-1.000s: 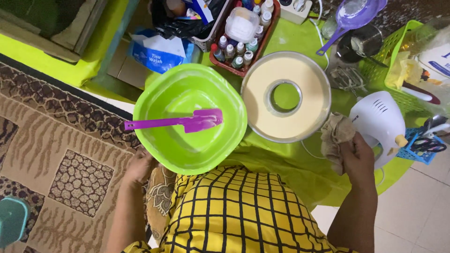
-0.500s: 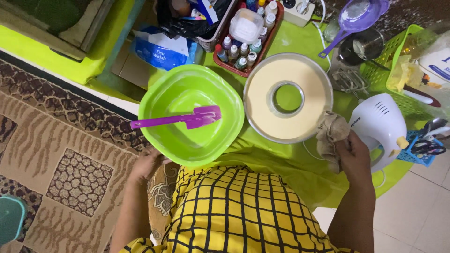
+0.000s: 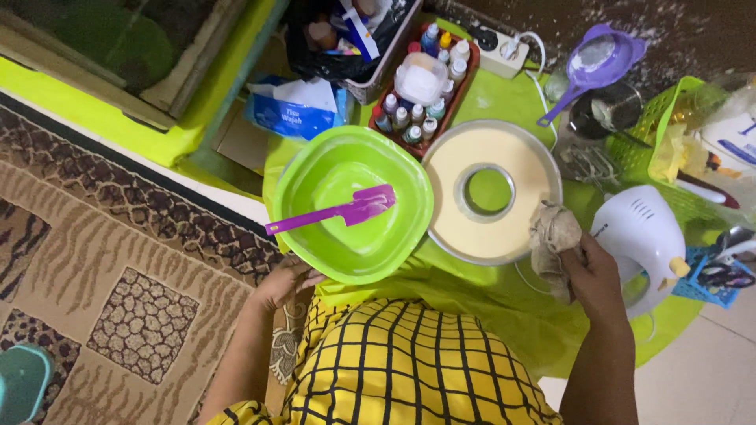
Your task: Scraping cake batter into a pan, cleaning the edges of the pan, and placing the cake in the oven.
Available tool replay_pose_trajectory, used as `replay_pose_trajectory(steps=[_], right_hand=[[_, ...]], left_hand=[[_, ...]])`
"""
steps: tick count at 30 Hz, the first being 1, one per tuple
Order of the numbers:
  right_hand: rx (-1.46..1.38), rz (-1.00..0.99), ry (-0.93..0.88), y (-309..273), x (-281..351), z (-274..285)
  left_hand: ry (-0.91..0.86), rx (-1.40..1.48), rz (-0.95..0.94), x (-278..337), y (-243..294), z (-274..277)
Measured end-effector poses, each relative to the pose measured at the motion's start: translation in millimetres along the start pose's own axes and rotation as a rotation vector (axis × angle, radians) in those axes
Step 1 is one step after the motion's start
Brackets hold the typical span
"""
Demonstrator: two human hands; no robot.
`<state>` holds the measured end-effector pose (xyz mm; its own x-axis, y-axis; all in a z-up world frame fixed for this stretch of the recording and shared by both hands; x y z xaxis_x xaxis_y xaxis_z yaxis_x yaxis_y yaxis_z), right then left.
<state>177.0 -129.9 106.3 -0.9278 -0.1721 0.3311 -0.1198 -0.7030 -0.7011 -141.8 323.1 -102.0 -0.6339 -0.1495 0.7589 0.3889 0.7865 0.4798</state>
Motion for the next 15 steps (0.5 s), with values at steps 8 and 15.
replay_pose_trajectory(steps=[8, 15], right_hand=[[0.022, 0.058, -0.003, 19, -15, -4], [-0.043, -0.089, 0.017, -15, -33, 18]], left_hand=[[0.034, -0.069, 0.024, -9, 0, 14], [0.171, -1.091, 0.128, 51, 86, 1]])
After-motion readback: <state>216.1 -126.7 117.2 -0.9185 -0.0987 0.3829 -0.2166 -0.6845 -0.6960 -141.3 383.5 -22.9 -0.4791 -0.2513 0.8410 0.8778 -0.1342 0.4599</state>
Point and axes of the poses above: each hand's wrist, its own x-axis away from the middle knuckle, its own z-axis out of the back of the hand, y = z × x, the point moved 9 cm from there along -x, towards the middle knuckle, and after that the axes turned 5 degrees about x, right-handed, at the moved point
